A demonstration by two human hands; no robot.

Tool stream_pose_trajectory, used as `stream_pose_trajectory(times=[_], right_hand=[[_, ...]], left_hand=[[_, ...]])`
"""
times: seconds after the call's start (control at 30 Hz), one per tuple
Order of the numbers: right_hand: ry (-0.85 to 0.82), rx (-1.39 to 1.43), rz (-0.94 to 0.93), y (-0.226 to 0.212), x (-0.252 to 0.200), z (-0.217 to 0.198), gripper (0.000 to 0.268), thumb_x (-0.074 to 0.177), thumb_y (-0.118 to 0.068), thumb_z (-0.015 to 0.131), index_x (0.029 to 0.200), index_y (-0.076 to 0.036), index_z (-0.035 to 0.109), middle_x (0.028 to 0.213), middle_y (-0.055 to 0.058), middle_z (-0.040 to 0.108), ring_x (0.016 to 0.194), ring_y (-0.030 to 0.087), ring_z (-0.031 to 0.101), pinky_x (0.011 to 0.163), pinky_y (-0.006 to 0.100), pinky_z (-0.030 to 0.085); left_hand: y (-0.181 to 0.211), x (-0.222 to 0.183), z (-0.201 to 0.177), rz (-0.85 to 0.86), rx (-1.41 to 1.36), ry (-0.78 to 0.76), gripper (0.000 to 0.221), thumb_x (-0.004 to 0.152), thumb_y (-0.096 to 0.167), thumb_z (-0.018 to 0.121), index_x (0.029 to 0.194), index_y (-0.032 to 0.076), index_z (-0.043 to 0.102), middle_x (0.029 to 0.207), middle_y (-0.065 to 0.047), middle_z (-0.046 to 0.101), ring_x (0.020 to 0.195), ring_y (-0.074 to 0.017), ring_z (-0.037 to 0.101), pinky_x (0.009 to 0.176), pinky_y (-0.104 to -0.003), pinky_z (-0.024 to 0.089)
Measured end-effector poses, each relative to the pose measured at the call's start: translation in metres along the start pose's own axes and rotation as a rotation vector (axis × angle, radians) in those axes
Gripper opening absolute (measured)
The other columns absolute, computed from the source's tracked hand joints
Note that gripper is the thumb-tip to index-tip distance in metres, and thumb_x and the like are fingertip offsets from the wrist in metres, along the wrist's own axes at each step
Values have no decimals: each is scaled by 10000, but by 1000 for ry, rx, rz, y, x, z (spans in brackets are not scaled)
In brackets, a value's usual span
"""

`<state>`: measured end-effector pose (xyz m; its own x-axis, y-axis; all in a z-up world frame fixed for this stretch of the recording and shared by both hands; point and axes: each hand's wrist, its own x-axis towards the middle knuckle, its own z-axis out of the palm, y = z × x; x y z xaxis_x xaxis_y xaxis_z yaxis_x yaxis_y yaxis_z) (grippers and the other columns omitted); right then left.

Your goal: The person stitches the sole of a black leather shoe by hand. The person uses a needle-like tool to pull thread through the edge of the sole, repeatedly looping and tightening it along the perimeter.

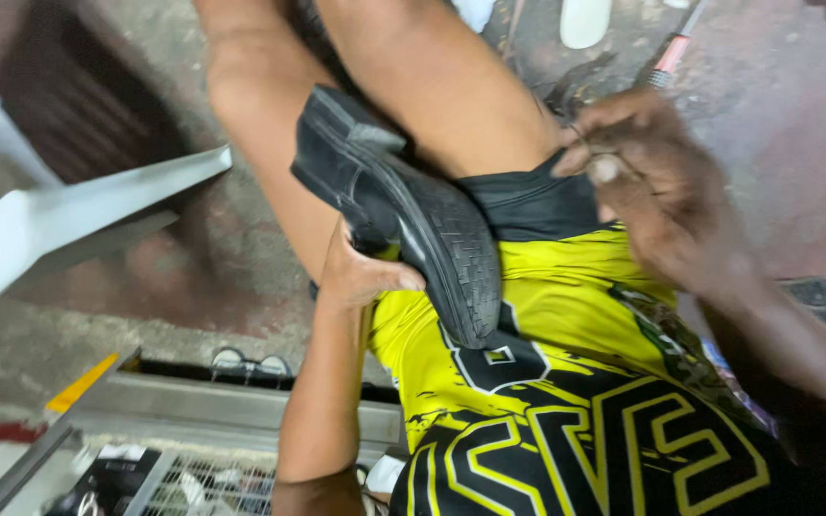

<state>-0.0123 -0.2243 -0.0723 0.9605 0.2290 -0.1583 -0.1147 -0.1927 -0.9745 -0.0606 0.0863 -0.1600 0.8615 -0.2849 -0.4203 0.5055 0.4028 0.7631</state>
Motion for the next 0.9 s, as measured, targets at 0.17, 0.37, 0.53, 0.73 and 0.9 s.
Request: stream_pose_trajectory(times=[0.17,0.37,0.53,0.73,0.9], right_hand=[[-200,-477,-52,-26,-5,-9,158,982,-60,651,1106,-28,744,937,97,764,637,113,615,537,261,444],[-333,-251,-214,-61,-4,25,264,849,16,690,1099,-37,755,762,58,712,557,95,612,450,268,469],[-404,-199,-254,-74,7,41,325,861,15,666,1174,-53,717,775,57,660,583,145,593,500,301,487],[-477,-268,-143,-77,11,42,366,837,-8,653,1174,-107,754,696,72,622,527,187,589,483,324,492],[-478,-286,-55,-76,11,40,341,843,-24,666,1154,-126,763,702,91,660,521,202,616,495,329,509]], left_hand=[[-9,2,-6,112,-279,-5,1232,473,200,1059,1527,-20,460,1437,-88,611,1376,-249,565,1235,-402,395],[-25,-9,-11,131,-465,12,1273,434,160,1057,1527,-61,443,1420,-148,613,1327,-293,596,1187,-429,441],[-37,-13,-12,118,-542,25,1306,402,127,1054,1527,-95,428,1406,-199,615,1286,-330,622,1148,-452,479],[-40,-9,-12,128,-500,-64,1206,468,91,1044,1501,-99,452,1372,-192,644,1215,-302,648,1085,-426,508],[-29,-9,-4,111,-462,-40,1215,477,127,1055,1502,-84,437,1353,-183,646,1224,-307,656,1091,-450,524]])
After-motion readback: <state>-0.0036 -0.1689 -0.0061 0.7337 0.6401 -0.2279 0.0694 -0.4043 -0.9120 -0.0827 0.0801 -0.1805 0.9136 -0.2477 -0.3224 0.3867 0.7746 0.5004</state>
